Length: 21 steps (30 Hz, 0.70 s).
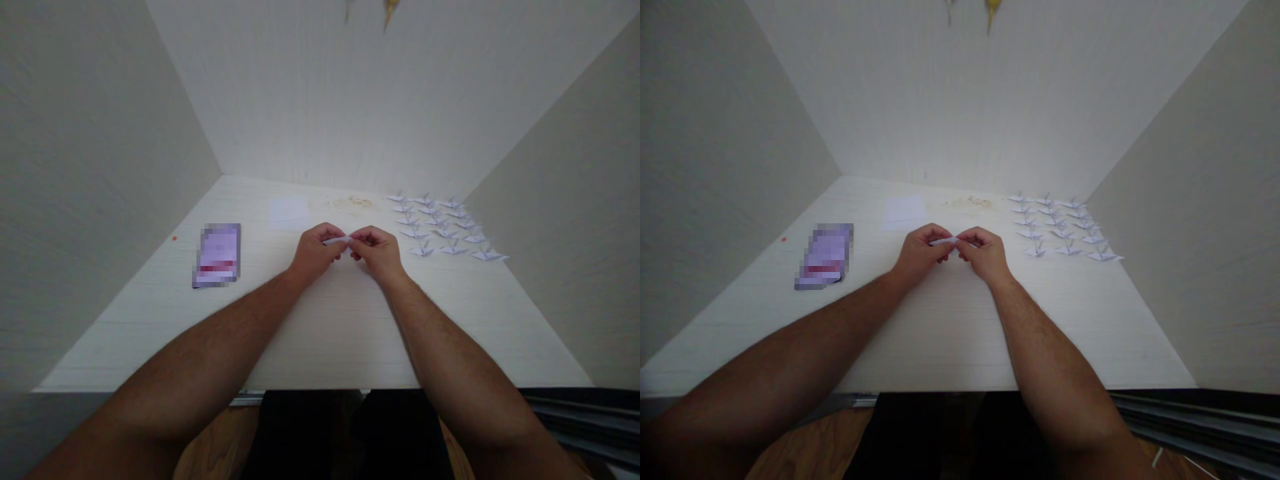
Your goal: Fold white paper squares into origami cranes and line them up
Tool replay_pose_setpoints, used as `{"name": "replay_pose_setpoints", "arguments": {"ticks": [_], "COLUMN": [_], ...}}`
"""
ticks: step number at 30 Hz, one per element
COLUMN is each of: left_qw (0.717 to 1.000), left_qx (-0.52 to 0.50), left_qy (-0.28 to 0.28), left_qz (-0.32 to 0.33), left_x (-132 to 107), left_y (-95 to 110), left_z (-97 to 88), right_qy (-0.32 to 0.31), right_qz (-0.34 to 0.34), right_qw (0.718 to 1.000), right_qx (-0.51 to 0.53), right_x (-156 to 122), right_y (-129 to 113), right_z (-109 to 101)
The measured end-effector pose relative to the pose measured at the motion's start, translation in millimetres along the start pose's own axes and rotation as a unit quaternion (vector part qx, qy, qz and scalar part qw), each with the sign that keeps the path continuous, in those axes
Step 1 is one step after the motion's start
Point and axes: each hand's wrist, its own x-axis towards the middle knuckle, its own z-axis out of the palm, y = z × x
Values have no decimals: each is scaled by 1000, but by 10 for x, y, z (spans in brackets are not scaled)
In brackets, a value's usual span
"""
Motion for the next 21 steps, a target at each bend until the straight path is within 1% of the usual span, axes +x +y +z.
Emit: {"name": "replay_pose_setpoints", "arguments": {"ticks": [5, 15, 21], "left_qw": [999, 999, 998], "left_qx": [-18, -28, -54], "left_qy": [-4, -2, -10], "left_qz": [-30, -20, -31], "left_x": [4, 19, 55], "left_y": [-9, 1, -50], "left_z": [-10, 27, 4], "right_qy": [-4, 2, -4], "right_qz": [9, 5, -1], "right_qw": [1000, 999, 1000], "right_qx": [-17, -40, -20], "right_x": [-5, -29, -20], "right_y": [-11, -30, -14], "right_z": [9, 53, 50]}}
